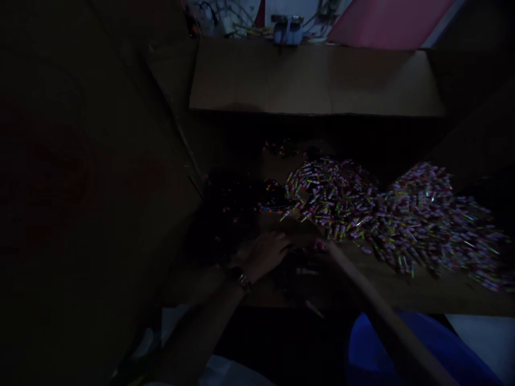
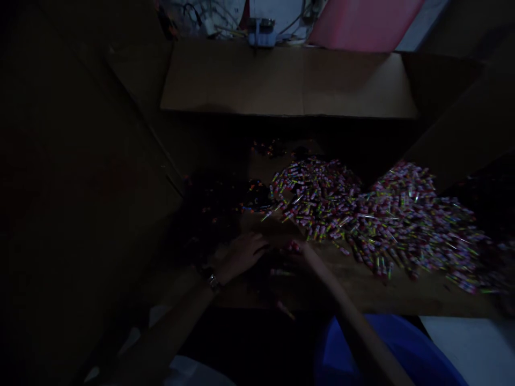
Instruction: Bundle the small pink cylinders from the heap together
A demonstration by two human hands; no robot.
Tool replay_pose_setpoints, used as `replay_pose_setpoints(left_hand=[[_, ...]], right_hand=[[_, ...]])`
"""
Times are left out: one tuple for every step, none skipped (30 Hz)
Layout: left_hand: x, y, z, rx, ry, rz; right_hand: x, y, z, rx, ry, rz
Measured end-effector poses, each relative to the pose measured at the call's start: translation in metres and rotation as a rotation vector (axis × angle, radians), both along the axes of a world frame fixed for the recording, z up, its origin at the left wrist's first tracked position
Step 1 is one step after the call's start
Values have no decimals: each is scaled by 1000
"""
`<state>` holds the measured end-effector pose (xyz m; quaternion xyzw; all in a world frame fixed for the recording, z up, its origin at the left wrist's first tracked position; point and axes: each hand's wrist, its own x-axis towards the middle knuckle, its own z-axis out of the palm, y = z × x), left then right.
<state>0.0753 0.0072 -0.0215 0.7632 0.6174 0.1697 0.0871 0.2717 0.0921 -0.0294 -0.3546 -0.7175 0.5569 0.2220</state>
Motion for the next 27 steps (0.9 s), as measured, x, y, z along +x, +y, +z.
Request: replay_pose_setpoints(left_hand=[[-1, 1, -1, 4, -7, -8], [-2, 3, -1, 6, -18, -13], [-3, 5, 0, 1, -31, -13], [-5, 8, 1, -11, -40, -10], [-6, 12, 2, -29, -46, -1], [-8, 15, 4, -57, -46, -6], [-9, 18, 6, -82, -29, -19], [-10, 20, 8, -89, -8, -39], [-11, 20, 11, -81, 12, -64], [-11, 18, 13, -74, 27, -111], [-10, 13, 15, -71, 42, -174], [-8, 7, 17, -72, 65, -234], [-5, 0, 20, -79, 92, -286], [-1, -7, 22, -87, 123, -322], [3, -13, 25, -93, 151, -337], [7, -17, 28, -96, 175, -335], [10, -20, 30, -95, 188, -326], [13, -21, 32, -89, 191, -318], [15, -21, 33, -79, 189, -315], [18, -20, 34, -66, 183, -318], [21, -19, 33, -49, 171, -323], [25, -17, 30, -30, 153, -334], [32, -16, 27, -10, 129, -343], [42, -16, 22, 7, 103, -352], [55, -16, 18, 22, 78, -369], [72, -18, 13, 36, 54, -383], [92, -20, 8, 44, 46, -419]], right_hand=[[-3, 0, 1, 53, -11, -3], [-5, 0, 4, 101, -24, -13], [-6, 0, 8, 132, -41, -38], [-3, 1, 14, 146, -55, -60], [3, 3, 21, 170, -68, -91], [15, 5, 29, 190, -84, -131], [31, 5, 37, 205, -105, -195], [52, 1, 44, 216, -140, -274], [77, -6, 51, 228, -186, -378], [106, -19, 56, 249, -282, -570], [136, -37, 58, 269, -429, -734], [166, -59, 58, 308, -613, -864], [196, -85, 55, 326, -803, -967], [223, -114, 49, 291, -962, -998], [246, -142, 40, 202, -1112, -998], [264, -170, 31, 140, -1201, -960], [277, -194, 21, 87, -1273, -941], [285, -214, 13, 15, -1311, -947], [288, -229, 5, -54, -1308, -927], [287, -238, 0, -116, -1298, -905], [283, -243, -4, -170, -1289, -900], [279, -244, -6, -199, -1278, -903], [274, -241, -6, -208, -1273, -918], [270, -237, -6, -200, -1270, -940], [268, -232, -5, -175, -1266, -957], [267, -228, -4, -146, -1264, -962], [267, -224, -4, -132, -1269, -960]])
